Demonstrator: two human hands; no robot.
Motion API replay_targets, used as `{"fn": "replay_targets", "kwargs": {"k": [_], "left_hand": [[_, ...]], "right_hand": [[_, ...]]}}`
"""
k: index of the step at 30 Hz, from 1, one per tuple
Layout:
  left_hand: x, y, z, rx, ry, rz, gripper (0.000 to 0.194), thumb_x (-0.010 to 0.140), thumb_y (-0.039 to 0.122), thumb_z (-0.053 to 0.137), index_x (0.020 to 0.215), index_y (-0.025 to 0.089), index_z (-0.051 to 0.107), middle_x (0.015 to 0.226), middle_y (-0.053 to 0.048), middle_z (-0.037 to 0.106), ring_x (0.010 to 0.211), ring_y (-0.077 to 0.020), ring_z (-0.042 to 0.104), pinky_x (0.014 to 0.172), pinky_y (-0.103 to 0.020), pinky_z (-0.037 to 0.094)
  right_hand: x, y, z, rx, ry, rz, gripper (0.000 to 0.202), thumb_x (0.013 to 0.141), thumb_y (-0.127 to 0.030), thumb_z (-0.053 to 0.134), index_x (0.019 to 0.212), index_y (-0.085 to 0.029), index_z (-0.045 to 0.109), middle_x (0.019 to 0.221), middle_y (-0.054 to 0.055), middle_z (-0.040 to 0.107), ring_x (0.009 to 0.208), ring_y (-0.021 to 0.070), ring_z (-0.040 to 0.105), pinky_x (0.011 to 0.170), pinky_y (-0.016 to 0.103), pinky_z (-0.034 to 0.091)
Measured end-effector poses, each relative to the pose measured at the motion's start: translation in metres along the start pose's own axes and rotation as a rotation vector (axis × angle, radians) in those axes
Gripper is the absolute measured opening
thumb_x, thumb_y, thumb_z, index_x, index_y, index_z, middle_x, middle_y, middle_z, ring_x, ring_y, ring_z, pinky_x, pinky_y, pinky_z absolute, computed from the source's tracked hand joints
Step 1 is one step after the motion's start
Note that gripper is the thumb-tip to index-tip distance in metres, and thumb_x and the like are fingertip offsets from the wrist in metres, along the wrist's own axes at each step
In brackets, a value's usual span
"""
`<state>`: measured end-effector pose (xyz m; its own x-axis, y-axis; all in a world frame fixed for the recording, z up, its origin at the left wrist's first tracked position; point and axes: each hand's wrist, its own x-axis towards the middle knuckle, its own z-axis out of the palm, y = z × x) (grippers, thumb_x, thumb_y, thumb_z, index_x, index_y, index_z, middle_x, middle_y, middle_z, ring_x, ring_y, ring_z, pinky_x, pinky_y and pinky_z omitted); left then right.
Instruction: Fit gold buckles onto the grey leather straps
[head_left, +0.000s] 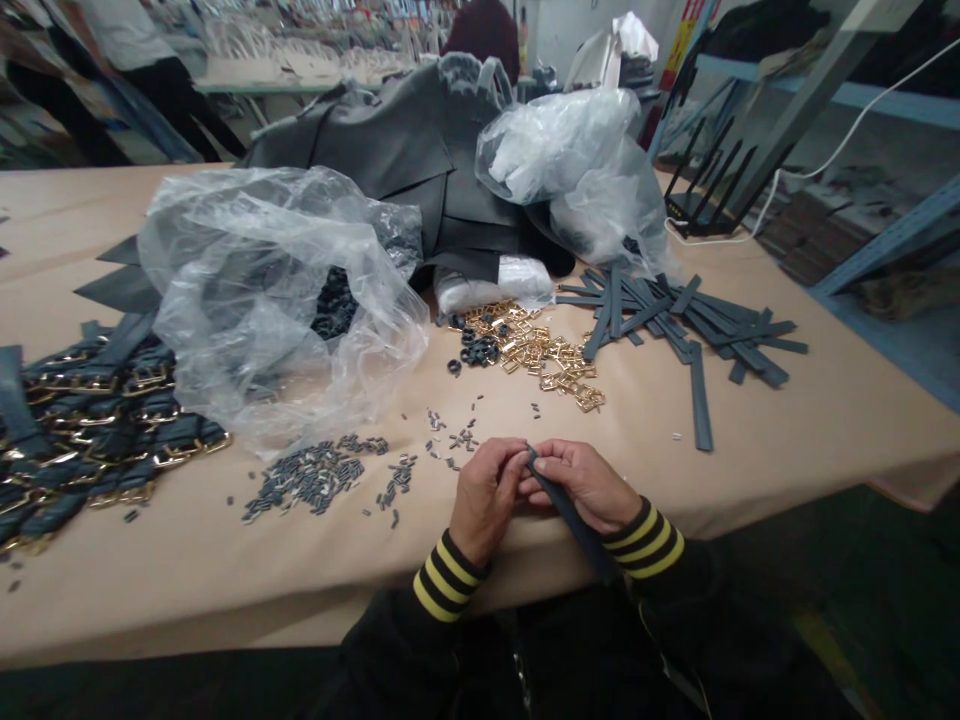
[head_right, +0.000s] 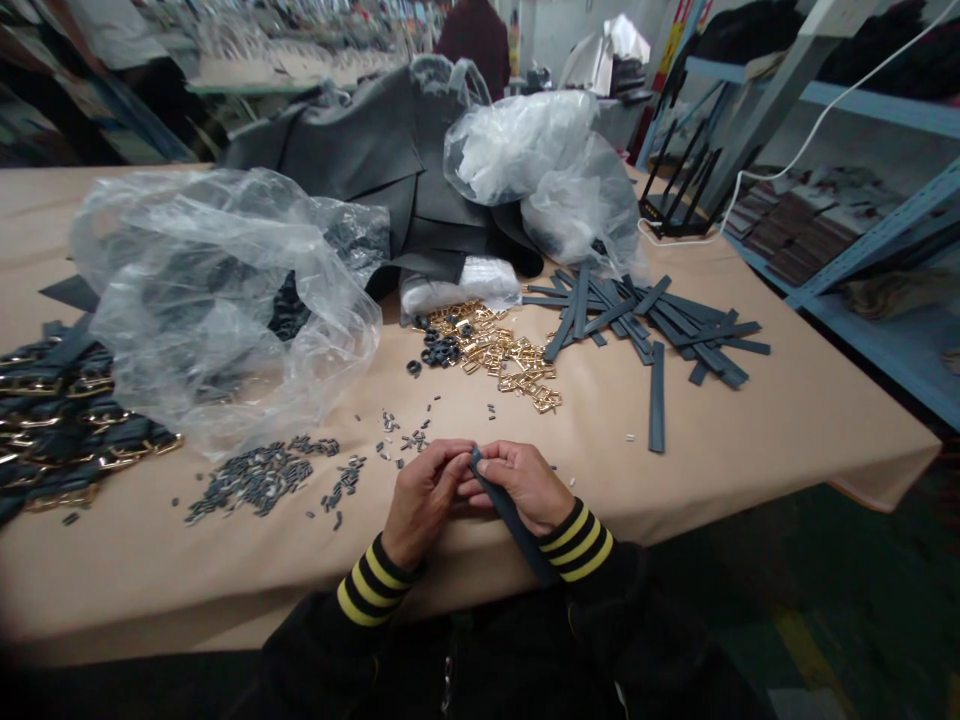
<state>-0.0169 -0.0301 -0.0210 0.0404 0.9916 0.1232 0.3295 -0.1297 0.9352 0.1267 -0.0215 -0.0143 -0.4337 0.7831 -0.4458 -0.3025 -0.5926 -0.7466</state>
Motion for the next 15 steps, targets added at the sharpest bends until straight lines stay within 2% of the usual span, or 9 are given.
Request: {"fn": "replay_targets", "kwargs": {"k": [8, 15], "left_hand": [[0.017, 0.008, -0.009, 0.196, -0.140, 0.020, 0.011, 0.072, 0.023, 0.057, 0.077, 0.019, 0.066, 0.074, -0.005, 0.068, 0.067, -0.0176, 0.062, 0.064, -0.027, 0.046], [0.013, 0.008, -0.011, 0.243, -0.165, 0.058, 0.017, 0.077, 0.023, 0.049, 0.082, 0.016, 0.064, 0.079, -0.007, 0.068, 0.072, -0.0178, 0.062, 0.068, -0.028, 0.046]], "right_hand": [[-0.002, -0.015, -0.001, 0.046, -0.050, 0.085, 0.012, 0.075, -0.016, 0.059, 0.085, -0.009, 0.058, 0.070, 0.006, 0.067, 0.062, 0.0100, 0.065, 0.056, 0.017, 0.053], [-0.002, -0.014, 0.001, 0.023, -0.081, 0.057, 0.010, 0.074, -0.018, 0.059, 0.079, -0.009, 0.058, 0.067, 0.006, 0.067, 0.063, 0.0117, 0.066, 0.055, 0.017, 0.053]]}}
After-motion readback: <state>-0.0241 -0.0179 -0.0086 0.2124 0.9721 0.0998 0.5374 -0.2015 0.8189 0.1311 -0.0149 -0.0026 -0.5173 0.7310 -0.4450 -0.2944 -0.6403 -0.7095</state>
